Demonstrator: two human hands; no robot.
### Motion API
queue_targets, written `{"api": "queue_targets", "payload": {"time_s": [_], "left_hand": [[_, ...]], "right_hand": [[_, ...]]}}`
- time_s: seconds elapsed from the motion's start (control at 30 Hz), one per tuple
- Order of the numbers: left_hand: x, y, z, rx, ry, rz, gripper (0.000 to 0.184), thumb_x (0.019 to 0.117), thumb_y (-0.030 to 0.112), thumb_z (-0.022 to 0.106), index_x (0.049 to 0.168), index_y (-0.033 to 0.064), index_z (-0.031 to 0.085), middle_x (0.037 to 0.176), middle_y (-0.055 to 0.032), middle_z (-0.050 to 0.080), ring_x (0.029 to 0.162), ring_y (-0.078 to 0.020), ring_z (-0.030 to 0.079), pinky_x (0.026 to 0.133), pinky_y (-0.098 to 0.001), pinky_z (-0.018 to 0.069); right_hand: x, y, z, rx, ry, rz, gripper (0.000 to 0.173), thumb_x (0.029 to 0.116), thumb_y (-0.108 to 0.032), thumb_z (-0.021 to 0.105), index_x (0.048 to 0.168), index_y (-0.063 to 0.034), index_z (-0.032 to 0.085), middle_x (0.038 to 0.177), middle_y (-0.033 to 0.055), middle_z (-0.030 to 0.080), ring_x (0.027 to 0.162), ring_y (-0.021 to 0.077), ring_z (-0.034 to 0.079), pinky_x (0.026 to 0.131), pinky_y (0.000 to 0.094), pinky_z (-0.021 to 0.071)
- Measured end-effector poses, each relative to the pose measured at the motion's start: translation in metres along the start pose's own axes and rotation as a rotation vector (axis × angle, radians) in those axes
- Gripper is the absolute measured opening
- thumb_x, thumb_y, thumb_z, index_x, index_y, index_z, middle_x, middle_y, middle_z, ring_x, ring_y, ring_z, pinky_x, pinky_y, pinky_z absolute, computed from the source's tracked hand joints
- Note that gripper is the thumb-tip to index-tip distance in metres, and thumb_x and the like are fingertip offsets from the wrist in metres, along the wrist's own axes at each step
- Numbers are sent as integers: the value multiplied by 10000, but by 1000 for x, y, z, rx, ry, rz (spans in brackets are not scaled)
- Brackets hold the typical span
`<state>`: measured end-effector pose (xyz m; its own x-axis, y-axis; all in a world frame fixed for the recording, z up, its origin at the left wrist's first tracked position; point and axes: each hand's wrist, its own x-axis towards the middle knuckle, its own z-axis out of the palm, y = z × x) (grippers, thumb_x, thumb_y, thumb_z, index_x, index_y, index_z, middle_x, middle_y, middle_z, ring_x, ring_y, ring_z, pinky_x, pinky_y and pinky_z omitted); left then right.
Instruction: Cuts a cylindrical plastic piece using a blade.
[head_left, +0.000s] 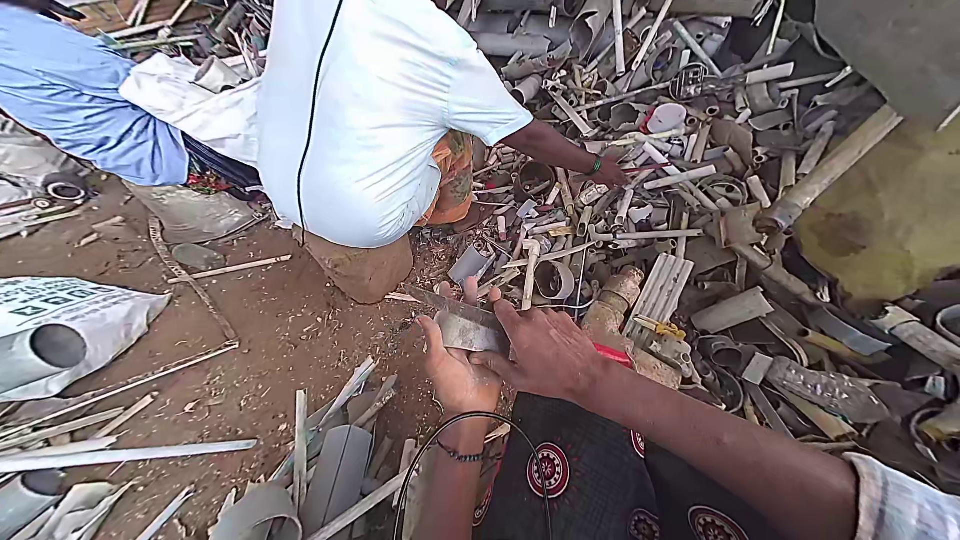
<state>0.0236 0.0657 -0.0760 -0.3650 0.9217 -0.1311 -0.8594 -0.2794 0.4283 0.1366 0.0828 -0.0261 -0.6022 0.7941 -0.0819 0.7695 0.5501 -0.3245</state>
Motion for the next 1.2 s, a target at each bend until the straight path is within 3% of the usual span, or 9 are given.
{"api": "queue_targets", "payload": {"time_s": [0.1, 0.23, 0.33, 0.47, 0.6, 0.67, 0.83, 1.03, 1.2], "left_hand": [[-1, -2, -5, 39, -55, -7, 608, 1094, 496, 58, 1483, 149, 370, 1185, -34, 718, 987, -165, 737, 849, -341, 612], [-1, 1, -4, -90, -47, -110, 666, 1059, 600, 92, 1389, 168, 476, 1095, -51, 732, 943, -205, 742, 828, -388, 619], [2, 4, -4, -114, -7, -69, 603, 1088, 532, 136, 1379, 138, 488, 1171, -45, 710, 1063, -171, 708, 898, -366, 592], [1, 3, -2, -66, 11, -12, 583, 1094, 522, 142, 1439, 156, 439, 1199, -48, 712, 1067, -178, 720, 904, -357, 601], [-1, 3, -4, -67, -50, -66, 657, 1071, 573, 93, 1409, 156, 471, 1102, -38, 736, 944, -181, 741, 847, -374, 614], [-2, 3, -1, -60, -74, -81, 698, 1049, 620, 68, 1408, 157, 446, 1070, -60, 748, 900, -209, 756, 794, -386, 633], [-3, 0, 1, 48, -70, 12, 780, 1014, 687, 73, 1481, 140, 375, 1244, -119, 698, 1095, -255, 708, 885, -410, 596], [-3, -5, -3, 218, -102, 74, 738, 1015, 658, 42, 1528, 169, 248, 1167, -76, 733, 977, -203, 743, 834, -356, 614], [5, -13, -10, 255, -1, 106, 630, 1066, 577, 88, 1364, 141, 433, 933, -10, 716, 838, -113, 723, 750, -300, 614]], "right_hand": [[0, -3, 6, 3, -63, -77, 489, 1086, -413, 441, 1321, 8, 525, 979, 228, 682, 967, 429, 686, 812, 553, 520], [-1, 3, 9, -81, 42, -219, 408, 1082, -390, 451, 1179, -26, 607, 864, 201, 679, 849, 419, 695, 707, 547, 519], [-1, 7, 16, -24, 221, -127, 645, 1007, -549, 530, 1331, 4, 606, 874, 178, 715, 810, 386, 713, 674, 524, 540], [-1, 2, 16, 8, 75, -17, 709, 1048, -569, 435, 1420, 31, 497, 920, 198, 704, 894, 407, 711, 771, 537, 552], [-4, 1, 21, -66, 100, -166, 461, 1088, -426, 415, 1149, -17, 618, 790, 180, 674, 787, 398, 706, 687, 520, 534], [-5, 4, 14, -46, 109, -180, 472, 1072, -448, 452, 1148, -16, 627, 802, 187, 671, 779, 401, 696, 667, 525, 520], [-3, 8, 6, 131, 82, 17, 845, 916, -702, 571, 1363, 14, 528, 912, 183, 691, 885, 384, 702, 749, 544, 544], [-4, 4, 10, 31, 31, 4, 694, 1057, -594, 385, 1345, 25, 513, 887, 188, 680, 900, 400, 703, 780, 528, 544], [-2, -2, 9, 15, -25, 27, 590, 1087, -506, 390, 1325, 9, 552, 953, 231, 689, 953, 426, 695, 816, 543, 532]]}}
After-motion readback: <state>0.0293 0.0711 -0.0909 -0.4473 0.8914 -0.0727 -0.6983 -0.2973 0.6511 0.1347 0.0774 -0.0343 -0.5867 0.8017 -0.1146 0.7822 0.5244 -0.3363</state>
